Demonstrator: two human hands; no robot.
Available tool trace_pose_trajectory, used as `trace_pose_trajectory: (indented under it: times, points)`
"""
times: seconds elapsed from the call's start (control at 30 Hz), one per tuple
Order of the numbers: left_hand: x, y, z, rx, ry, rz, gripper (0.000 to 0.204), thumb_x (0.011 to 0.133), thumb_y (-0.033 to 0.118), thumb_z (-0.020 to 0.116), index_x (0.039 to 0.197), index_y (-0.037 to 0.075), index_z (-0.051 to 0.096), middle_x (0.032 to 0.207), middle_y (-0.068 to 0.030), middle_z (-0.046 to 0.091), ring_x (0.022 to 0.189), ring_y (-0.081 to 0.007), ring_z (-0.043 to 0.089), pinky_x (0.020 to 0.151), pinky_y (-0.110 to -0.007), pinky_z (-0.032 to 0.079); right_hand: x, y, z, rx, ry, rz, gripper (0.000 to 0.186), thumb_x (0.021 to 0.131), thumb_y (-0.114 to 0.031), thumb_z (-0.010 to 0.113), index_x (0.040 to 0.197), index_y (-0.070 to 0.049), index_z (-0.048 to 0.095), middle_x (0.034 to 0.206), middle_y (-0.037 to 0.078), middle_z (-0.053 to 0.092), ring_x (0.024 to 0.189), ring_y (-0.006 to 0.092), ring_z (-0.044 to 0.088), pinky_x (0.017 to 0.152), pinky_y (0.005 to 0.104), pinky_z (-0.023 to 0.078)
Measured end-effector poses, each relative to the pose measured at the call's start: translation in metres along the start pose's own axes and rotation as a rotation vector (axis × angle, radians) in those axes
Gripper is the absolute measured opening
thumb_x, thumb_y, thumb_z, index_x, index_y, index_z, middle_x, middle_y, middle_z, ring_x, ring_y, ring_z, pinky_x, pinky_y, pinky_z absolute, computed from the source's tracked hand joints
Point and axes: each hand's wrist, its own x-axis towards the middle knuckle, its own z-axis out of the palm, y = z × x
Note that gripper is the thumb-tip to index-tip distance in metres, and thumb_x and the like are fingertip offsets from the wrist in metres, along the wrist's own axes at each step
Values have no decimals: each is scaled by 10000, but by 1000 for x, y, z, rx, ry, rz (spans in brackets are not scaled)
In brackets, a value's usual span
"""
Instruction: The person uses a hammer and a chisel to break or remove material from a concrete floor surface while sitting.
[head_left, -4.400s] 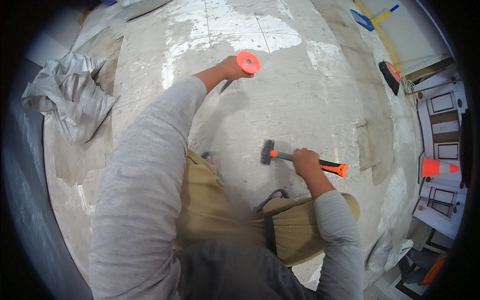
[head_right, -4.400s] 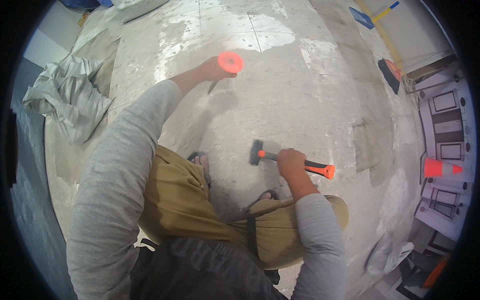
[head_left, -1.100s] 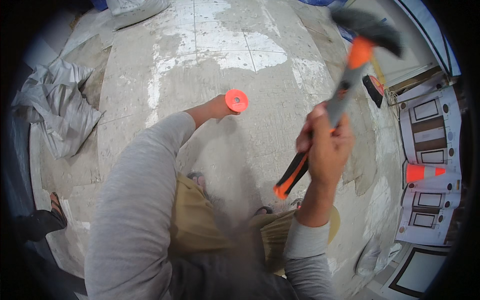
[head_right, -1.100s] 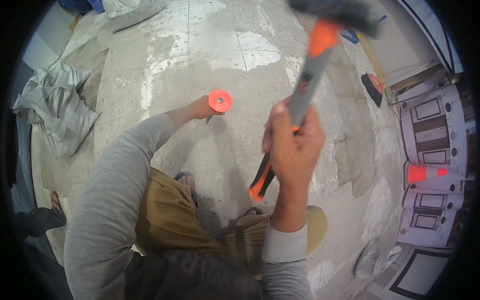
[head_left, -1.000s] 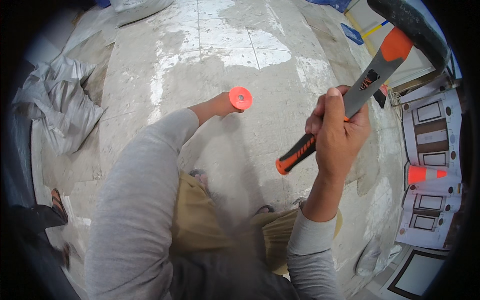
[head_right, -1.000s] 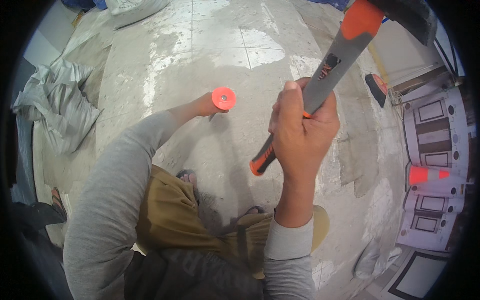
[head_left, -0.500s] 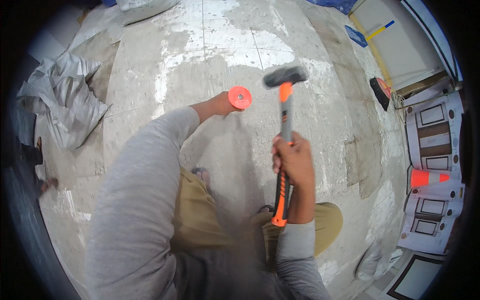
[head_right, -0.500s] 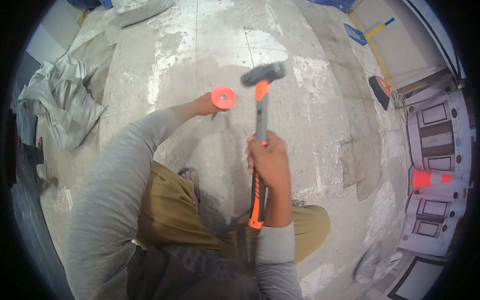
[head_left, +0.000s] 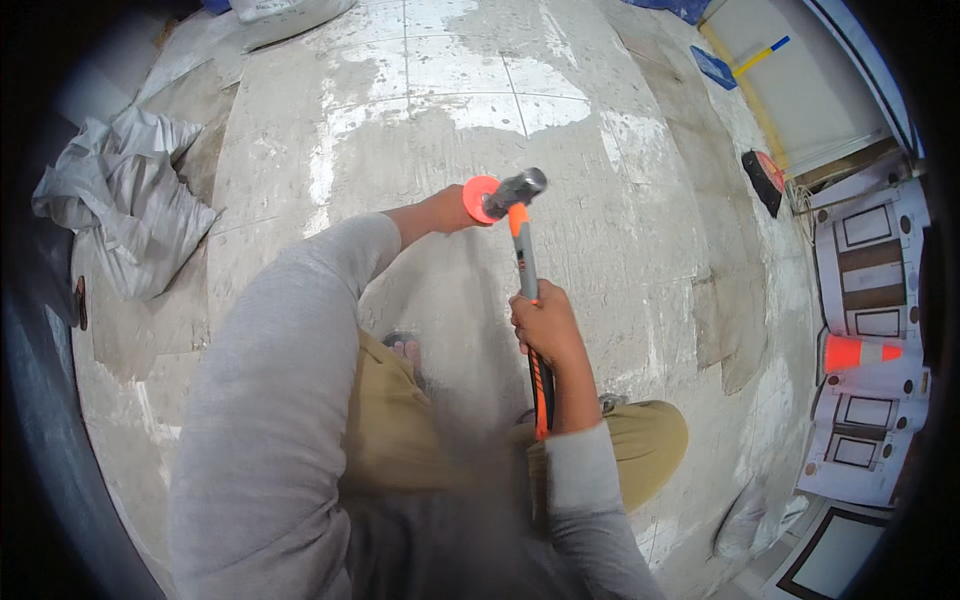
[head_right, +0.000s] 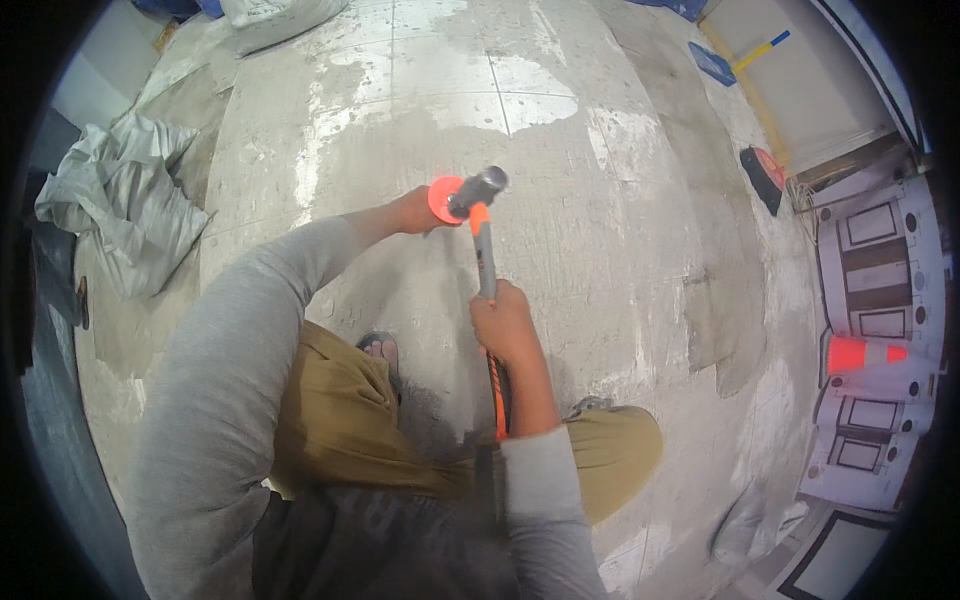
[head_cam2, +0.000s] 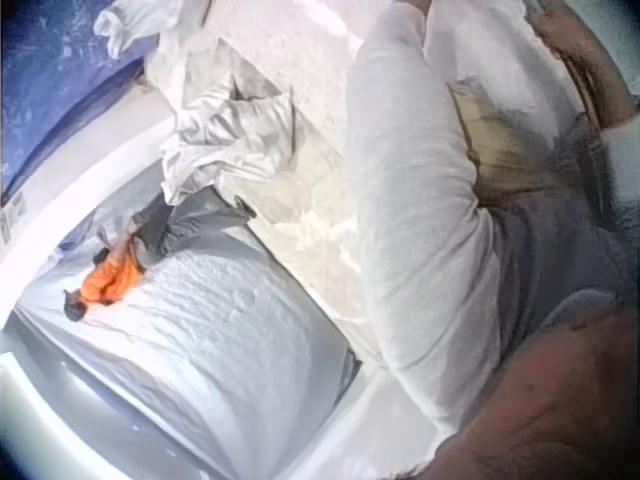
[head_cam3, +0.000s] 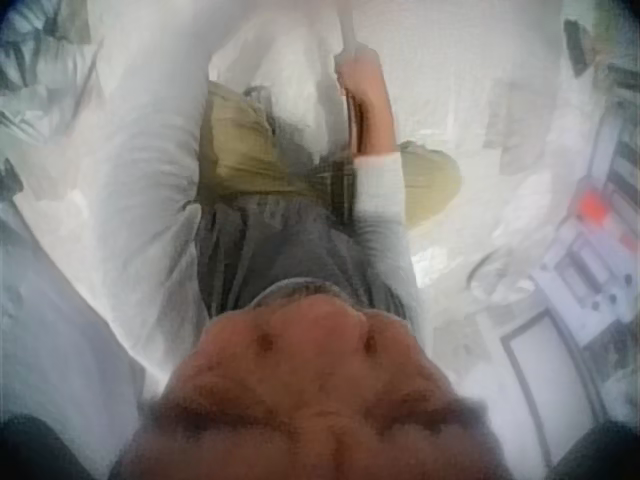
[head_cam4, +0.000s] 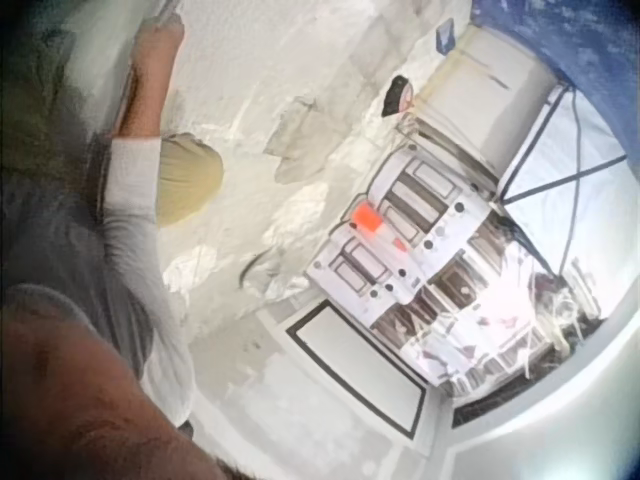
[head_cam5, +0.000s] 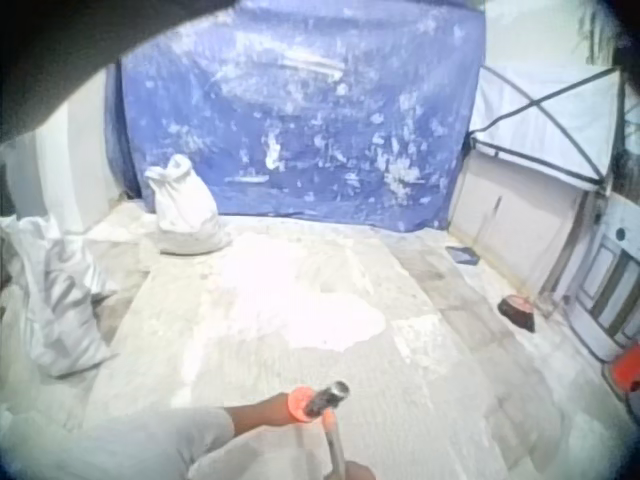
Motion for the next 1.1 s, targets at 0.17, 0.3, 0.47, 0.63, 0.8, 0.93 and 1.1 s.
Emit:
trace_pose_trajectory:
  times: [0.17,0.3,0.47,0.63,0.8,0.93,1.1]
  points:
    - [-4,-3,5,64,-36,45,459,792,383,700,1146,114,584,1056,-111,661,969,-298,627,837,-380,497,-33,-21,-23,273,24,96,133,840,-97,571,865,24,522,644,54,525,413,101,467,358,262,410]
    - [-4,-2,8,109,7,-9,454,797,402,692,1132,111,593,1054,-119,661,978,-303,623,841,-383,498,-50,-42,-39,381,97,45,149,856,-116,578,860,23,523,647,60,531,424,100,472,375,268,402]
    - [-6,6,2,53,40,-29,454,794,427,690,1097,100,602,1035,-125,664,973,-312,621,834,-384,504,-67,-61,-48,423,140,10,125,863,-96,570,866,16,515,644,53,527,424,94,467,378,261,400]
    - [-9,3,1,26,85,20,455,793,417,702,1090,87,600,1019,-125,665,954,-306,624,825,-379,502,-74,-65,-48,431,129,-16,123,864,-90,570,875,20,515,644,51,530,422,92,466,381,255,396]
    - [-14,-1,8,4,55,-29,458,790,404,713,1098,86,598,1033,-124,664,953,-302,625,819,-377,498,-82,-72,-47,387,125,-61,123,865,-85,575,884,26,526,644,56,538,428,89,472,387,247,390]
    - [-20,5,8,-43,63,22,463,785,407,718,1094,84,599,1021,-126,665,936,-299,628,808,-377,498,-100,-91,-49,461,179,-126,103,860,-59,575,900,30,540,643,59,539,433,83,471,387,238,377]
    - [-19,4,9,-25,41,-4,453,777,406,725,1073,85,607,986,-132,669,913,-300,630,794,-382,500,-122,-114,-48,549,288,-236,97,839,-11,575,914,40,542,635,60,532,431,72,442,390,216,351]
